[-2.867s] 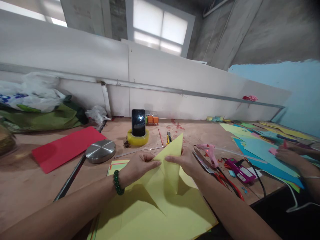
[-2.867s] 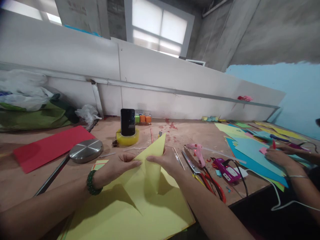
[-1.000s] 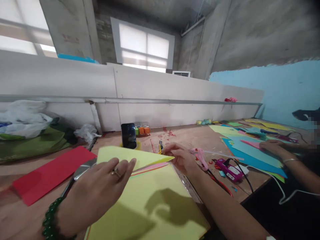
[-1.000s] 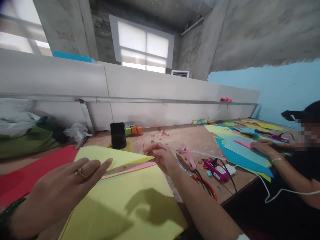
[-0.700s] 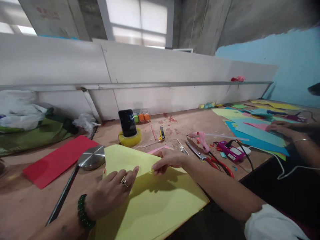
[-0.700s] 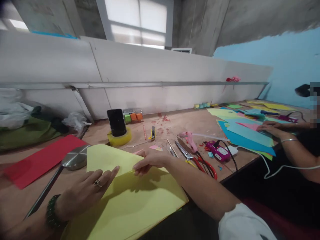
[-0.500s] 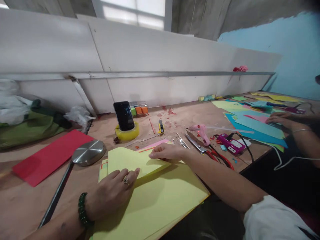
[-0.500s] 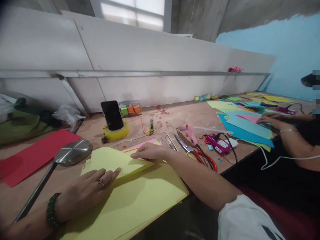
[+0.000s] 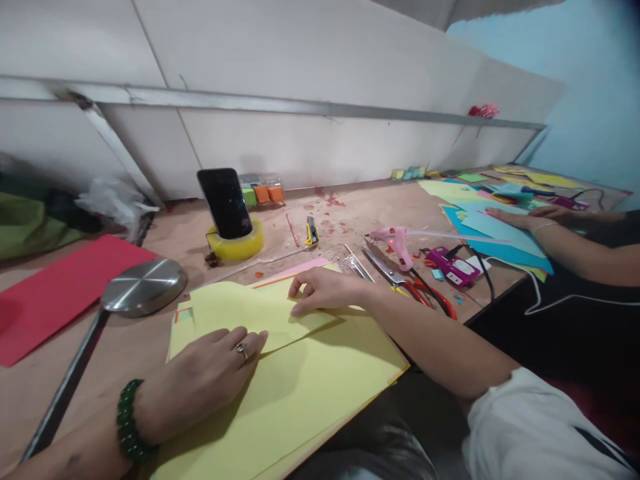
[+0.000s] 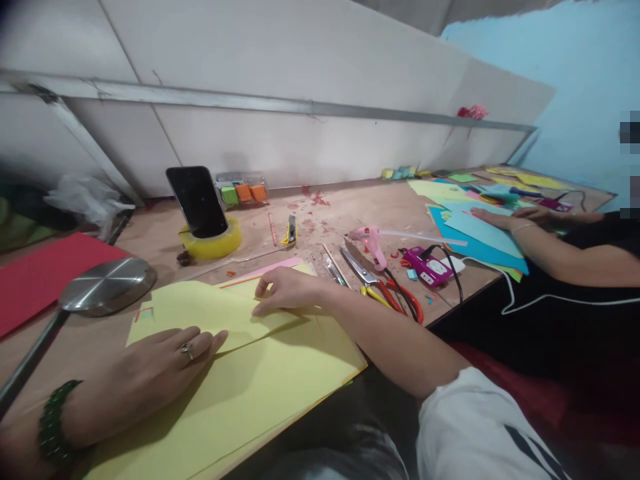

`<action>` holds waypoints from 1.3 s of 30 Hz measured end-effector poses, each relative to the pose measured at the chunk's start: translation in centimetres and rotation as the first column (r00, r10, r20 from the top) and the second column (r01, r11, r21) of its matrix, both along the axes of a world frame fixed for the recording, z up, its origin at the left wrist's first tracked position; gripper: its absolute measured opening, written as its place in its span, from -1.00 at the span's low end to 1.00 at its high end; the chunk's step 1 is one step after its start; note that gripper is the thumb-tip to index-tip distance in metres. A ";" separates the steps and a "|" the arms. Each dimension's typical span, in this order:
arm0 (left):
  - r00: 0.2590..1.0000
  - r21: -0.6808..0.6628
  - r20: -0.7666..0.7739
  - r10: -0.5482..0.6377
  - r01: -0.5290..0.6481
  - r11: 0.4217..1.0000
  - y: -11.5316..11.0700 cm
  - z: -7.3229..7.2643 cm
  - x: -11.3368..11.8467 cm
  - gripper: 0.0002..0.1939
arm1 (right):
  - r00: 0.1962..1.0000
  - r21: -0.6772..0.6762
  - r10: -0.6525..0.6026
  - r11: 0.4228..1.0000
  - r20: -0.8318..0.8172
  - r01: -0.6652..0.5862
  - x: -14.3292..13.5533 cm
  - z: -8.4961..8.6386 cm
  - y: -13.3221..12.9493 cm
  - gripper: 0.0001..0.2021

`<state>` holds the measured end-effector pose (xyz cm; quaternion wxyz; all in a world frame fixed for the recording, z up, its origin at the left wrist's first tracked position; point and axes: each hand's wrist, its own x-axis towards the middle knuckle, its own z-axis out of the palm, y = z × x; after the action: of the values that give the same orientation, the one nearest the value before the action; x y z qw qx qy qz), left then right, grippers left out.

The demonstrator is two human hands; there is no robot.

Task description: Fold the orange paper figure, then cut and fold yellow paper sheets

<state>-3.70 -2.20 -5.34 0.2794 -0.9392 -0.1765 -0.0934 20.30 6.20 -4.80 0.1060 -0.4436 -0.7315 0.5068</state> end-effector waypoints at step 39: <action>0.999 -0.119 0.010 0.038 -0.037 0.992 0.6 0.7 -0.3 -0.66 | 0.964 0.167 0.091 0.977 0.249 -0.135 -0.2 0.9 -0.9 -0.52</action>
<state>-3.95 -1.65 -4.65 0.2238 -0.9500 -0.2012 -0.0832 20.10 5.33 -3.92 0.0280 -0.4473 -0.8066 0.3855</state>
